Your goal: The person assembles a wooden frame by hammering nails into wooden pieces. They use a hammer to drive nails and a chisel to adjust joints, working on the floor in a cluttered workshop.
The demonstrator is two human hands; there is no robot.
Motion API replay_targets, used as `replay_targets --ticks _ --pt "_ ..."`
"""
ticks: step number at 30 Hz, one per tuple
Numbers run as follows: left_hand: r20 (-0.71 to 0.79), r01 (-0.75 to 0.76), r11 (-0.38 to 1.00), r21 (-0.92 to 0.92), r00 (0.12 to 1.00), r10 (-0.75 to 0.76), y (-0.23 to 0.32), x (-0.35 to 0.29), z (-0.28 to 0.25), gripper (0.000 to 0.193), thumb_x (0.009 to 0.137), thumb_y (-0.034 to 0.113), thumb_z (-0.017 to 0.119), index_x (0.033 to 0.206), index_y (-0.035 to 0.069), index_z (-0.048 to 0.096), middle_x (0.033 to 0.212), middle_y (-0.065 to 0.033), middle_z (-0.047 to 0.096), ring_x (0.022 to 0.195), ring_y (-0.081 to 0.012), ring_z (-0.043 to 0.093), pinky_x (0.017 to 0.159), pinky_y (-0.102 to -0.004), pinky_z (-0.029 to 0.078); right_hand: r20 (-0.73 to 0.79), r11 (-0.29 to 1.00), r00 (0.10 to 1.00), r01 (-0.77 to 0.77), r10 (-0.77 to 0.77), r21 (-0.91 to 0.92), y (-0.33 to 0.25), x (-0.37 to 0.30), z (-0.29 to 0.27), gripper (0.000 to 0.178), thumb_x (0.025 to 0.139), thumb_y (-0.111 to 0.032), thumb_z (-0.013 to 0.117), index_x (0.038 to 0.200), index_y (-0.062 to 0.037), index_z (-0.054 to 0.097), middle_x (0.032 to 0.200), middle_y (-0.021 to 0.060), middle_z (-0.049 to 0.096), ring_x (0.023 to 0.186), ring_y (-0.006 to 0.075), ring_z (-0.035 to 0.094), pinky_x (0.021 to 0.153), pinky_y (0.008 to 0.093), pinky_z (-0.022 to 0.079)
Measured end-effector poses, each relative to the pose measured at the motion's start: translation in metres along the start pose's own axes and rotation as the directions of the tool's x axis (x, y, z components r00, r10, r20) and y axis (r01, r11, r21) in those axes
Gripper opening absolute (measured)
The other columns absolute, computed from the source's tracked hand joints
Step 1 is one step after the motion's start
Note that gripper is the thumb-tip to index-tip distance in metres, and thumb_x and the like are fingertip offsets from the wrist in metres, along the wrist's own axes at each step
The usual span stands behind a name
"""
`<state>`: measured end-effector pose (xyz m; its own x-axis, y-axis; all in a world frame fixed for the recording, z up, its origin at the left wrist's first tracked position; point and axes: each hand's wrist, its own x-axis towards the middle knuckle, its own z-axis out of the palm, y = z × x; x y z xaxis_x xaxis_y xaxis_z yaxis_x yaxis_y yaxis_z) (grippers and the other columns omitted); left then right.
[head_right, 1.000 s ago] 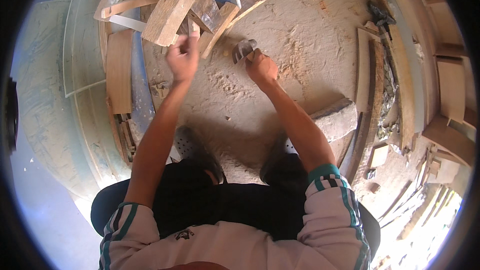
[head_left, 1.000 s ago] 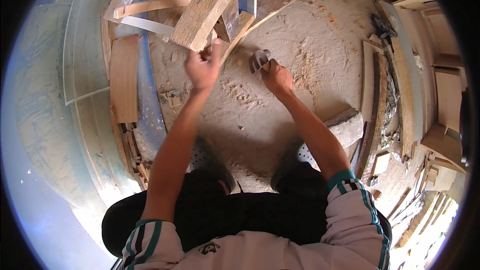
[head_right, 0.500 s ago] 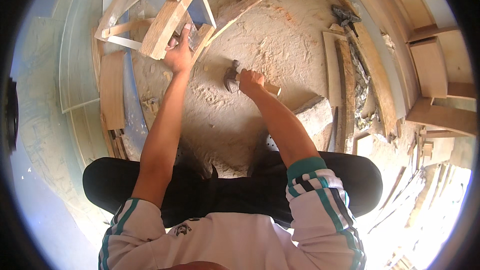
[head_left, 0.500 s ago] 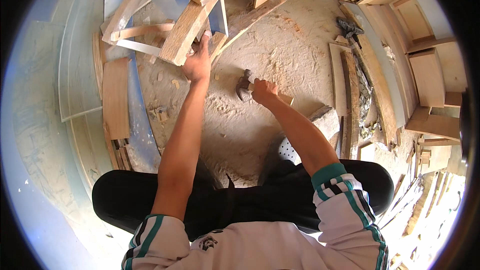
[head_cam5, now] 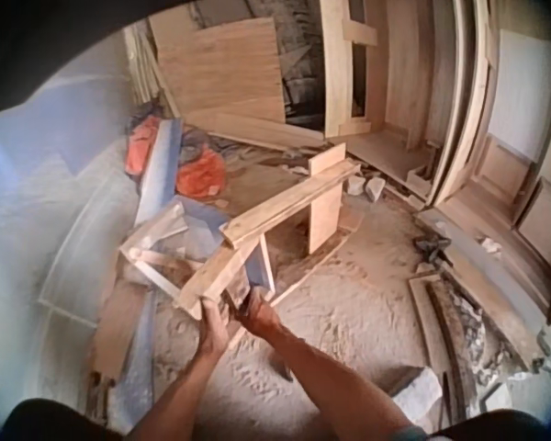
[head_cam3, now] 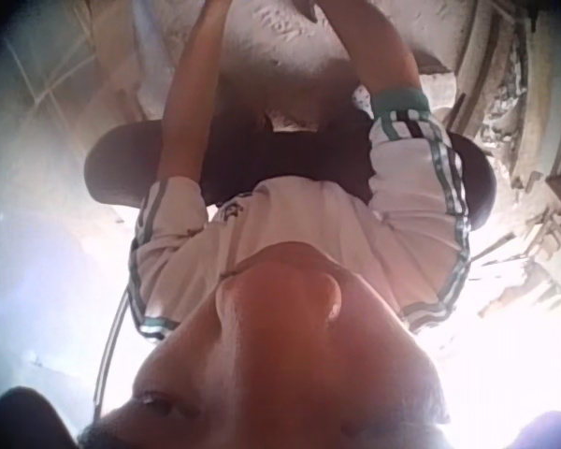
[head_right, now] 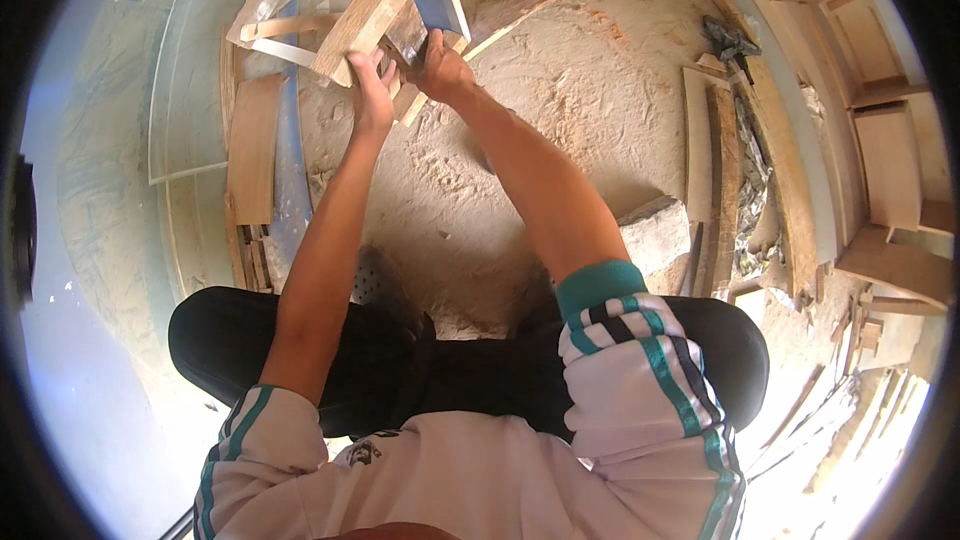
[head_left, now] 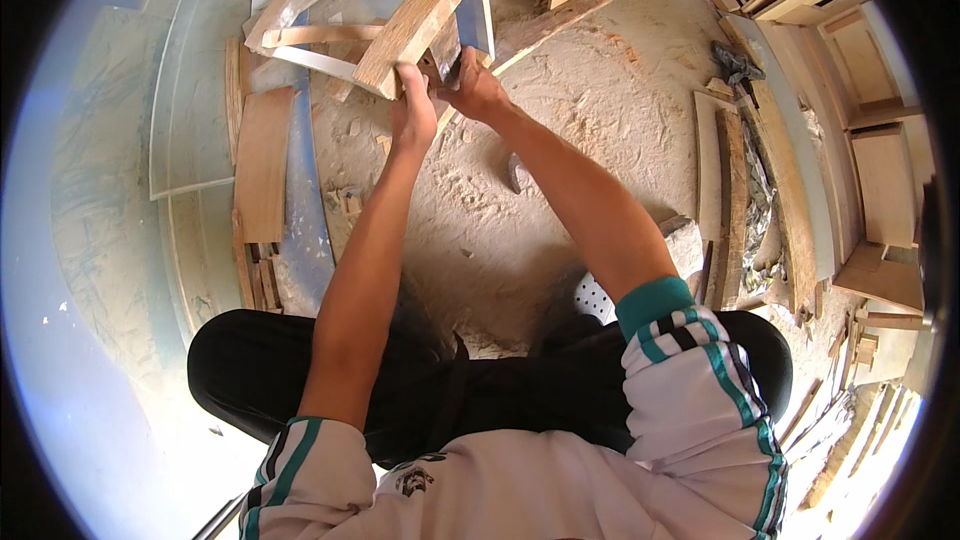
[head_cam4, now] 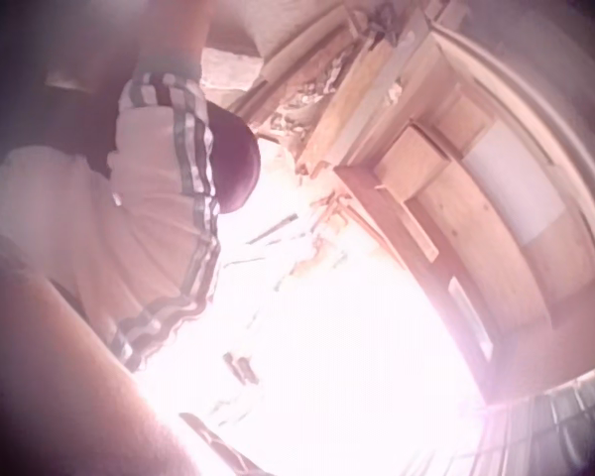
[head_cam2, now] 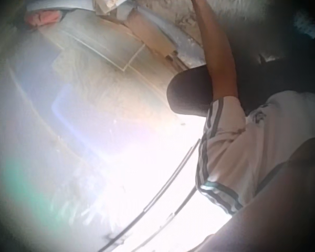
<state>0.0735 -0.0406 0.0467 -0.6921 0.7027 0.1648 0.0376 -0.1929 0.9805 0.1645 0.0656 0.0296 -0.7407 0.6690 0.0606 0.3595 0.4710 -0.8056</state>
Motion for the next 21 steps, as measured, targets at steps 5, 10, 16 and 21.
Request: replay_targets --ticks 5,10,16,21 --pt "-0.069 0.182 0.982 -0.043 0.98 -0.185 0.048 -0.009 0.035 0.119 0.079 0.09 0.027 0.155 0.001 0.003 0.158 -0.0246 0.015 0.146 -0.0364 0.02 0.118 -0.0461 0.019 -0.046 0.963 0.986 0.146 -0.161 -0.227 0.015 -0.01 -0.014 0.082 0.078 -0.055 0.073 0.12 0.004 0.035 0.105 0.0318 0.063 0.093 0.0457 0.066 0.082 0.0474 0.054" --pt "-0.083 0.13 0.992 0.001 0.988 -0.129 0.035 0.001 0.017 0.117 0.081 0.089 0.027 0.155 0.002 0.004 0.156 -0.0261 0.019 0.145 -0.0373 0.022 0.117 -0.0479 0.02 -0.012 0.947 0.996 0.082 -0.09 -0.312 0.005 -0.027 -0.028 0.071 0.077 -0.045 0.076 0.119 -0.0014 0.04 0.11 0.0275 0.06 0.099 0.0414 0.065 0.084 0.0455 0.055" --pt "-0.076 -0.144 0.983 0.117 0.985 0.153 0.028 -0.027 0.03 0.066 0.098 0.049 0.05 0.135 -0.007 0.047 0.131 -0.0258 0.055 0.122 -0.0364 0.054 0.103 -0.0414 0.04 0.054 0.88 0.996 -0.037 0.07 -0.474 0.065 -0.083 -0.073 0.065 0.079 -0.04 0.074 0.125 -0.0077 0.043 0.123 0.0193 0.055 0.113 0.0368 0.058 0.094 0.0444 0.05" --pt "-0.262 -0.004 0.783 0.622 0.941 0.213 -0.062 -0.07 -0.055 0.035 0.091 0.024 0.065 0.119 0.003 0.059 0.109 -0.0156 0.065 0.094 -0.0259 0.064 0.081 -0.0378 0.051 -0.031 0.842 0.994 -0.102 0.101 -0.53 0.116 -0.107 -0.075 0.07 0.08 -0.027 0.074 0.137 -0.0091 0.038 0.131 0.0193 0.047 0.124 0.0385 0.046 0.104 0.0476 0.042"
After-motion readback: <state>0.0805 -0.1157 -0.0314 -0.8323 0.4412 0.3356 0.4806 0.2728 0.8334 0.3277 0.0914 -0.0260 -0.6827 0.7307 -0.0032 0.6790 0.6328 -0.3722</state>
